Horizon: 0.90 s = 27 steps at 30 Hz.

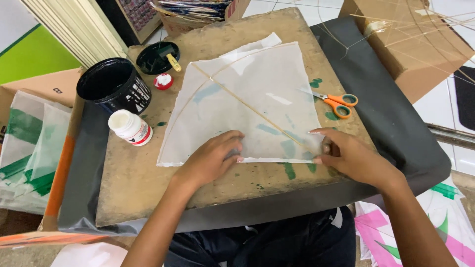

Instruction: The person is applying glue to the edges of a kite frame and folding the paper over to secure it.

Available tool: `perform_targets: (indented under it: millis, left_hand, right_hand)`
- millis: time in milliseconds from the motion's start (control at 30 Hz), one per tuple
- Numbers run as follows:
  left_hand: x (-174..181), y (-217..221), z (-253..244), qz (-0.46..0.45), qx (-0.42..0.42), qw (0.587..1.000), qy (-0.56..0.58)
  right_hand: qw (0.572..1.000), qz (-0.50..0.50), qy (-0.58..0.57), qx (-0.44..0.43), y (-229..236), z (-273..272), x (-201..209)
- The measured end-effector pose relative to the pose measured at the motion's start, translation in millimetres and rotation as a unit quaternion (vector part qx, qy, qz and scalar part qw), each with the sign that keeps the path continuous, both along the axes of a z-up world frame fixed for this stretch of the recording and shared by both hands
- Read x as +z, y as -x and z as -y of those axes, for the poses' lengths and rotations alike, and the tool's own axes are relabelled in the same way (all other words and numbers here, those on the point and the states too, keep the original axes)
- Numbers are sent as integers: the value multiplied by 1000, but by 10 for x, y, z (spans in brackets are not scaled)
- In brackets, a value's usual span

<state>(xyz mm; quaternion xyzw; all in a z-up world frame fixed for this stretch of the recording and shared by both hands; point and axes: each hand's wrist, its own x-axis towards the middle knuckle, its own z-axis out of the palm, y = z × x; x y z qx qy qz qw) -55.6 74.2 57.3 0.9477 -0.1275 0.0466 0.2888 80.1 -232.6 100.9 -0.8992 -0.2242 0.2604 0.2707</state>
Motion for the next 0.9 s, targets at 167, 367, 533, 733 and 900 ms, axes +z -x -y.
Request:
perform_targets:
  millis: [167, 367, 533, 733, 900]
  left_hand:
    - [-24, -28, -16, -30, 16, 999, 2]
    - [-24, -77, 18, -20, 13, 1000, -10]
    - [-47, -202, 267, 96, -1, 994, -54]
    - [-85, -473, 872, 87, -23, 994, -55]
    - [-130, -640, 1089, 91, -31, 993, -74]
  right_hand:
    - [999, 22, -29, -21, -97, 124, -82]
    - [996, 73, -46, 15, -113, 342, -89]
    - [992, 21, -119, 42, -103, 456, -221]
    - [991, 77, -83, 67, -100, 372, -284]
    - [962, 218, -116, 115, 2, 255, -285]
